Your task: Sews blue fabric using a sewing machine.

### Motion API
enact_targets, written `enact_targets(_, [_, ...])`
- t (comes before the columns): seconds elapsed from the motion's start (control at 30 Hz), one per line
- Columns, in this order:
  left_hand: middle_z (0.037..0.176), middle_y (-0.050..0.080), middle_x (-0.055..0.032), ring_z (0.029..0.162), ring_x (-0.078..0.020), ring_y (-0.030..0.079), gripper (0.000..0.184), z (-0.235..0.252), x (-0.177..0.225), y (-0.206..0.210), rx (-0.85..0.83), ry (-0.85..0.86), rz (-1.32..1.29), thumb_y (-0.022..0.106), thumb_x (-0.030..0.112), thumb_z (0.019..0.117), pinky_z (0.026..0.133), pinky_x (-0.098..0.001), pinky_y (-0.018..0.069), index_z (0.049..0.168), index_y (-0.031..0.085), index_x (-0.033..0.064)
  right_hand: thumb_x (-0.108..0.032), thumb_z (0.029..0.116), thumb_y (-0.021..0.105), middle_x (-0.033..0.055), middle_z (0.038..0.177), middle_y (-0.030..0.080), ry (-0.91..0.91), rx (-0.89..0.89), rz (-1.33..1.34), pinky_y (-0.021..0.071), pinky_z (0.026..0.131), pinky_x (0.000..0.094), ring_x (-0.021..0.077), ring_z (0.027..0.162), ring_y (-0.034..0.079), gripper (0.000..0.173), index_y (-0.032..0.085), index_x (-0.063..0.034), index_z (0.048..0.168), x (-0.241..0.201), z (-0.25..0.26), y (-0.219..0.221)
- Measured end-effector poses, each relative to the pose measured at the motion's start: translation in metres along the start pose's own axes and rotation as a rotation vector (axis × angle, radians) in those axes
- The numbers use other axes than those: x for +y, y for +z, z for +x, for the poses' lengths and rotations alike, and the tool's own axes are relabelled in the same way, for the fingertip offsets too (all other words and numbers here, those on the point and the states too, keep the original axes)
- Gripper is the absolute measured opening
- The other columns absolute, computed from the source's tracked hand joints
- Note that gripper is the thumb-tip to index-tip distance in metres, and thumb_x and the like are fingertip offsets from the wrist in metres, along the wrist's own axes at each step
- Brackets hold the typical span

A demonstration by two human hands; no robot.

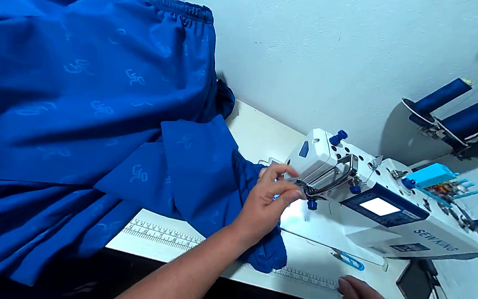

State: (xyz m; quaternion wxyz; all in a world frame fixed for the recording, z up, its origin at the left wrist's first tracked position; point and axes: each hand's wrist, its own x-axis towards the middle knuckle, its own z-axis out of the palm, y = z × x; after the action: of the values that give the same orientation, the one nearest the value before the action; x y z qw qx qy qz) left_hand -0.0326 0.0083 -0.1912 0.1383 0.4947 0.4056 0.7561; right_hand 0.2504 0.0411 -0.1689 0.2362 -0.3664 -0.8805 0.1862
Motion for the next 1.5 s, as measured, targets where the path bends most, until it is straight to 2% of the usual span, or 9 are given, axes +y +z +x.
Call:
enact_targets(0.13, [0.094, 0.072, 0.0052, 0.077, 0.0041, 0.058, 0.032, 0.020, 0.003, -0.002, -0.103, -0.053, -0.502, 0.055, 0.034, 0.1058, 0.066, -0.0122, 0.0460, 0.090, 0.073, 0.0123, -0.007, 0.0970, 0.063, 0.0148, 0.082, 0.074, -0.009, -0.088, 0.092, 0.0603, 0.068, 0.0305, 0.0152, 0.070, 0.071, 0.018, 0.074, 0.0073, 0.096, -0.015, 0.012, 0.030])
enact_targets(0.27, [0.071, 0.057, 0.0045, 0.064, 0.0006, 0.051, 0.031, 0.006, 0.014, -0.017, -0.260, -0.155, -0.067, 0.050, 0.016, 0.1056, 0.060, -0.0153, 0.0436, 0.081, 0.066, 0.0059, -0.013, 0.1002, 0.059, 0.0029, 0.085, 0.075, -0.065, -0.090, 0.317, 0.0566, 0.064, 0.0172, -0.0007, 0.068, 0.067, 0.021, 0.074, 0.0017, 0.097, -0.026, 0.040, 0.059])
enact_targets(0.37, [0.080, 0.068, -0.0108, 0.075, -0.0220, 0.067, 0.032, -0.033, 0.031, -0.036, -0.575, -0.333, 0.348, 0.053, 0.021, 0.1041, 0.072, -0.0433, 0.0557, 0.089, 0.073, 0.0006, -0.011, 0.1040, 0.049, 0.0020, 0.106, 0.076, -0.043, -0.122, 0.637, 0.0534, 0.059, 0.0144, -0.0053, 0.065, 0.063, 0.030, 0.069, 0.0056, 0.119, -0.048, 0.065, 0.073])
enact_targets(0.43, [0.080, 0.069, -0.0158, 0.074, -0.0290, 0.067, 0.033, -0.057, 0.039, -0.048, -0.780, -0.491, 0.330, 0.055, 0.022, 0.1044, 0.069, -0.0511, 0.0535, 0.088, 0.072, -0.0018, -0.009, 0.1052, 0.048, 0.0007, 0.103, 0.078, -0.007, -0.136, 0.874, 0.0514, 0.054, 0.0130, -0.0055, 0.059, 0.060, 0.027, 0.071, 0.0012, 0.117, -0.062, 0.080, 0.082])
enact_targets(0.57, [0.077, 0.067, -0.0003, 0.069, -0.0036, 0.060, 0.035, -0.080, 0.032, -0.058, -0.507, -0.394, 0.286, 0.055, 0.031, 0.1040, 0.065, -0.0209, 0.0496, 0.086, 0.073, 0.0071, -0.009, 0.1091, 0.038, -0.0018, 0.071, 0.070, 0.365, -0.116, 1.178, 0.0482, 0.052, 0.0136, -0.0010, 0.053, 0.058, 0.034, 0.067, -0.0033, 0.093, -0.082, 0.109, 0.109])
enact_targets(0.7, [0.090, 0.070, 0.0023, 0.086, 0.0001, 0.064, 0.035, -0.071, 0.018, -0.052, -0.291, -0.309, 0.370, 0.054, 0.033, 0.1044, 0.078, -0.0162, 0.0513, 0.089, 0.075, 0.0097, -0.018, 0.1108, 0.042, -0.0033, 0.061, 0.058, 0.711, 0.022, 1.437, 0.0439, 0.046, 0.0131, 0.0011, 0.047, 0.052, 0.032, 0.065, -0.0064, 0.092, -0.082, 0.141, 0.134])
enact_targets(1.07, [0.091, 0.069, -0.0041, 0.087, -0.0083, 0.065, 0.036, -0.063, 0.015, -0.027, -0.450, -0.372, 0.353, 0.053, 0.030, 0.1054, 0.079, -0.0243, 0.0517, 0.090, 0.073, 0.0054, -0.003, 0.1073, 0.043, -0.0053, 0.051, 0.047, 0.648, 0.206, 1.352, 0.0366, 0.041, 0.0123, -0.0003, 0.040, 0.042, 0.031, 0.065, -0.0015, 0.086, -0.046, 0.123, 0.125])
enact_targets(1.3, [0.083, 0.065, -0.0008, 0.079, -0.0014, 0.059, 0.034, -0.069, 0.018, -0.035, -0.389, -0.382, 0.299, 0.056, 0.030, 0.1035, 0.072, -0.0158, 0.0468, 0.086, 0.074, 0.0055, -0.008, 0.1075, 0.044, -0.0055, 0.054, 0.054, 0.522, -0.187, 1.286, 0.0395, 0.047, 0.0136, -0.0013, 0.045, 0.046, 0.032, 0.069, -0.0021, 0.089, -0.062, 0.131, 0.130])
enact_targets(1.5, [0.087, 0.066, -0.0045, 0.081, -0.0105, 0.062, 0.034, -0.055, 0.023, -0.032, -0.427, -0.466, 0.414, 0.054, 0.028, 0.1050, 0.075, -0.0282, 0.0502, 0.092, 0.074, 0.0045, -0.010, 0.1086, 0.042, -0.0096, 0.049, 0.039, 0.550, 0.007, 1.361, 0.0298, 0.040, 0.0115, -0.0030, 0.038, 0.034, 0.033, 0.065, -0.0066, 0.085, -0.051, 0.133, 0.134])
